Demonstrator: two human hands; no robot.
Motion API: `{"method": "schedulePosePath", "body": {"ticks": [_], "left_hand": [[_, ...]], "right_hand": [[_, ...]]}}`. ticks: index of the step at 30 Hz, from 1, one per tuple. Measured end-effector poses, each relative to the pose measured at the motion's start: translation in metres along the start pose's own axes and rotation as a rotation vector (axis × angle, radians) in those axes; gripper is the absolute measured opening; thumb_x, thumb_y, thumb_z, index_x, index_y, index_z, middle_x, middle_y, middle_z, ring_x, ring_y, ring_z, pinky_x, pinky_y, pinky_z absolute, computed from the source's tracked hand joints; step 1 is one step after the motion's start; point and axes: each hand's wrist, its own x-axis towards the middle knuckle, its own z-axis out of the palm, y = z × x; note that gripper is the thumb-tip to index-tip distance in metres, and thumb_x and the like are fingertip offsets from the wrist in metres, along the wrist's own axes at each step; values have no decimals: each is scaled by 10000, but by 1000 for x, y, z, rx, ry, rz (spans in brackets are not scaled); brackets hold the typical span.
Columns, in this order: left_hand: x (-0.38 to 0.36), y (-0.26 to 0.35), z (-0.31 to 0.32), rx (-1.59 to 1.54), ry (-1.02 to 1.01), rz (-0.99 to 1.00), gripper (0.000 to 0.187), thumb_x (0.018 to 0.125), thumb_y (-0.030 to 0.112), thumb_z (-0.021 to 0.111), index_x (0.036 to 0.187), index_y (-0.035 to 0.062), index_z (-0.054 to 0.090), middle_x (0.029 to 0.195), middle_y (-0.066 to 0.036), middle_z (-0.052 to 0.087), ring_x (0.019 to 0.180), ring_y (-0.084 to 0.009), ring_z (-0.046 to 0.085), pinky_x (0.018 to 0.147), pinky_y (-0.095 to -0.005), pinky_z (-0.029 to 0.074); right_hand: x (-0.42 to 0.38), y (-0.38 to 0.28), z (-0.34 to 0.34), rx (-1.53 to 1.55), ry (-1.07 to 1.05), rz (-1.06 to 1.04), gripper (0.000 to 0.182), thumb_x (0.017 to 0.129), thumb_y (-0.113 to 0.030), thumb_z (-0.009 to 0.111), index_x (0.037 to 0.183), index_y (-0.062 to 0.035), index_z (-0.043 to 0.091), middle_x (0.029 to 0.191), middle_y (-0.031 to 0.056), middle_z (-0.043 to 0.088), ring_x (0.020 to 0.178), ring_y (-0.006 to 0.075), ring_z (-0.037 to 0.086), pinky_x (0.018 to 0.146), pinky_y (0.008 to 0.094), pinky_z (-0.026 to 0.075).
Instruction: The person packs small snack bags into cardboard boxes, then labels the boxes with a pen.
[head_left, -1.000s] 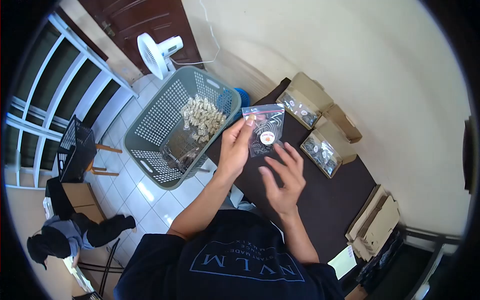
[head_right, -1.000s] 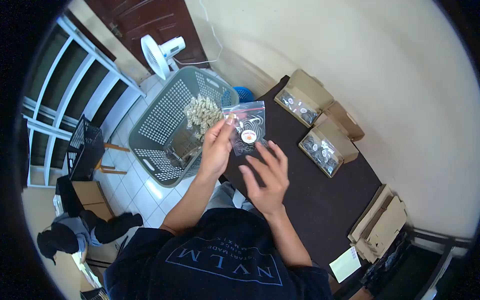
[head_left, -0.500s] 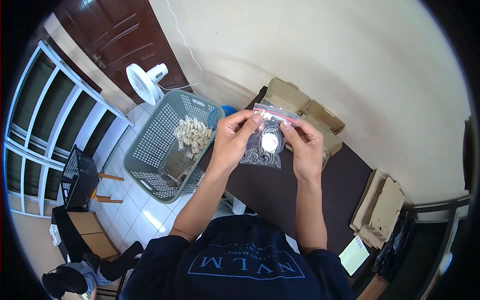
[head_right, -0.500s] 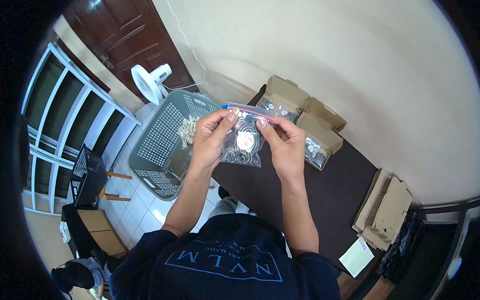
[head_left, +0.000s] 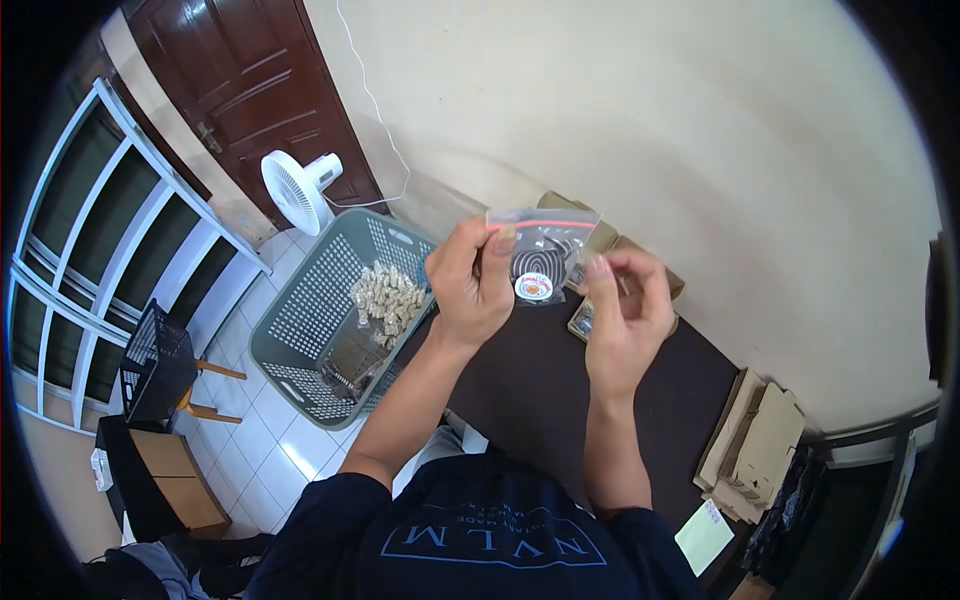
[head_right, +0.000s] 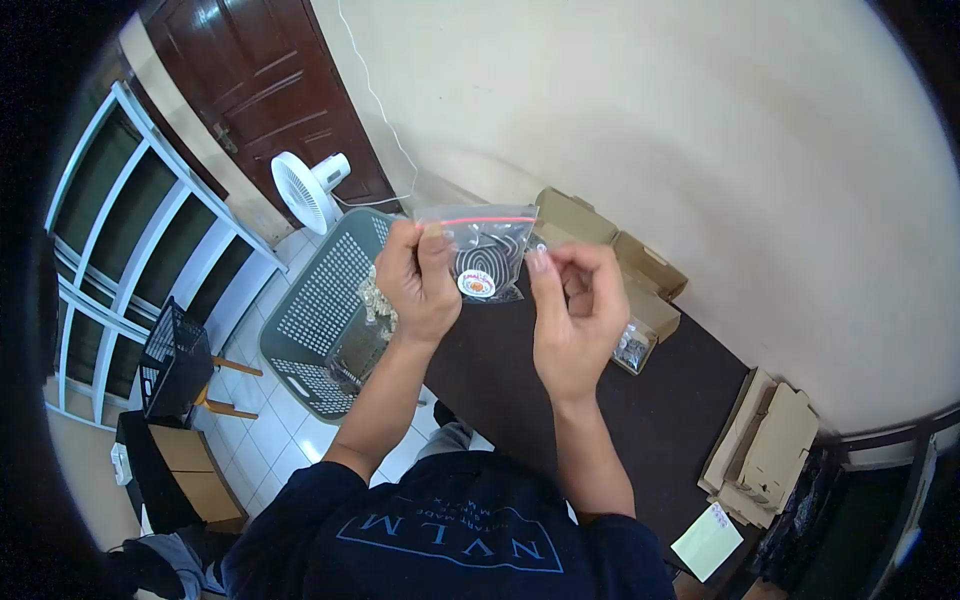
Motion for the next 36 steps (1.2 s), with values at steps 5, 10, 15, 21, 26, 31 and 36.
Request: {"method": "schedulePosePath", "body": {"ticks": [5,10,15,21,26,31,36], "left_hand": [[-1,-15,3,-119,125,268,167,970,162,573,898,11,581,655,-87,564,497,-171,486,456,-284,405],[15,6,9,-761,95,258,286,983,289,543,876,46,437,656,-90,510,540,-170,483,413,-279,418],[15,5,4,-1023,133,116,262,1016,344,443,936,117,338,670,-102,477,534,-178,503,399,-269,439],[23,6,-14,-1137,-33,145,273,1034,372,365,942,116,370,645,-111,443,502,-222,477,381,-330,430],[20,12,-14,-1108,56,136,285,1032,393,364,947,123,340,652,-106,441,498,-214,466,377,-321,420],[11,10,-9,-1098,214,42,229,1040,321,381,925,134,314,655,-78,417,498,-201,444,372,-314,407],[6,14,-4,-1017,392,-66,330,1003,257,458,1208,64,287,708,-94,438,504,-186,438,400,-292,412]], "right_hand": [[-13,-10,-4,-109,-149,-242,222,697,8,805,858,24,654,833,83,567,699,153,555,627,265,448],[-21,-15,2,-111,-147,-476,301,614,-8,854,865,-16,688,826,82,563,699,205,545,591,300,423],[-31,-35,14,-235,-162,-519,325,586,-46,874,869,-64,716,849,51,568,715,191,528,585,297,401],[-34,-47,26,-290,-164,-573,340,562,-99,887,871,-111,746,869,35,566,736,193,498,592,295,392],[-35,-53,31,-341,-184,-593,356,562,-106,879,894,-122,754,944,59,559,797,216,515,659,320,403],[-30,-47,41,-289,-150,-570,330,587,-88,859,899,-117,755,984,92,568,848,233,523,685,332,412],[-30,-40,45,-260,-142,-599,296,601,-68,840,881,-101,749,1008,114,577,851,241,528,692,336,420]]}}
